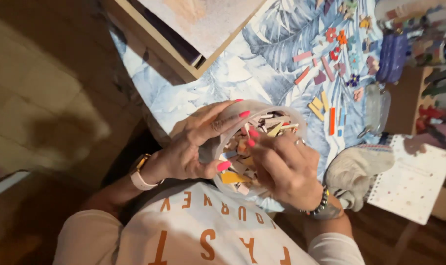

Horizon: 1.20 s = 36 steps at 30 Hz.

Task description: The person repeatedly reaches into a clear plastic container and picks out small, colorful rectangular pieces, placing them on the table. The person continues this process for the duration of the clip, occasionally shifting the container or the pieces on the table.

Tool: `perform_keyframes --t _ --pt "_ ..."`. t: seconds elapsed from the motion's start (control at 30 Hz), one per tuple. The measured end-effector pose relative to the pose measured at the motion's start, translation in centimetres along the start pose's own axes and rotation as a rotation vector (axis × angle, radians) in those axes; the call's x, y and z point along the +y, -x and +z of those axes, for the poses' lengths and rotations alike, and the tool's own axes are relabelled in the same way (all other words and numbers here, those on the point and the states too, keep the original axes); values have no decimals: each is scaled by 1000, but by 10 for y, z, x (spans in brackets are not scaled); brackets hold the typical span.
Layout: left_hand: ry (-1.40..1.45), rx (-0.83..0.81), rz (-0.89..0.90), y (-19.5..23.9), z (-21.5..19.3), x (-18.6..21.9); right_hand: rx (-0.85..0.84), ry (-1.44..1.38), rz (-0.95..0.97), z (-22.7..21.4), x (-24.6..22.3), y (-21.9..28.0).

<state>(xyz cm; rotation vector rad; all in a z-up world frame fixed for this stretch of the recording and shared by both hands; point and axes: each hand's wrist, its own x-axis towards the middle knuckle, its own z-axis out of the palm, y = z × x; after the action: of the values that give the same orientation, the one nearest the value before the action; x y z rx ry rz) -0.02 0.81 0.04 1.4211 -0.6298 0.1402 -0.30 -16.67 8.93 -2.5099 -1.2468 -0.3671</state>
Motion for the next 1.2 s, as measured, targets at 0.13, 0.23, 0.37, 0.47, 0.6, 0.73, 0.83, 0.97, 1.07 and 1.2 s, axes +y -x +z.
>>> perform_keyframes --t 0.13,0.23,0.37,0.47,0.6,0.73,0.83,0.97,1.07,1.2 --pt "-93 -67 -27 2 -9 10 -185 -145 -4 -13 -12 -6" --pt "47 -89 -17 2 -10 12 -133 -158 8 -13 -9 -6" --pt "21 -69 -13 1 -10 13 99 16 61 -7 6 6" --pt "33 -85 -14 5 -9 7 67 74 154 -1 9 -3" --pt "-9 -97 -36 8 -8 3 -45 -24 173 4 10 -8" --pt "-17 -98 -6 6 -8 6 3 54 158 3 13 -10" --pt "-27 -104 -54 7 -7 3 -15 13 169 1 13 -12" --pt "45 -109 -40 3 -8 7 -45 -122 160 0 9 -13" --pt "58 -117 -49 3 -7 7 -67 -126 105 -3 11 -10" --pt "19 -104 -65 1 -9 9 -91 -153 69 -9 8 -13"
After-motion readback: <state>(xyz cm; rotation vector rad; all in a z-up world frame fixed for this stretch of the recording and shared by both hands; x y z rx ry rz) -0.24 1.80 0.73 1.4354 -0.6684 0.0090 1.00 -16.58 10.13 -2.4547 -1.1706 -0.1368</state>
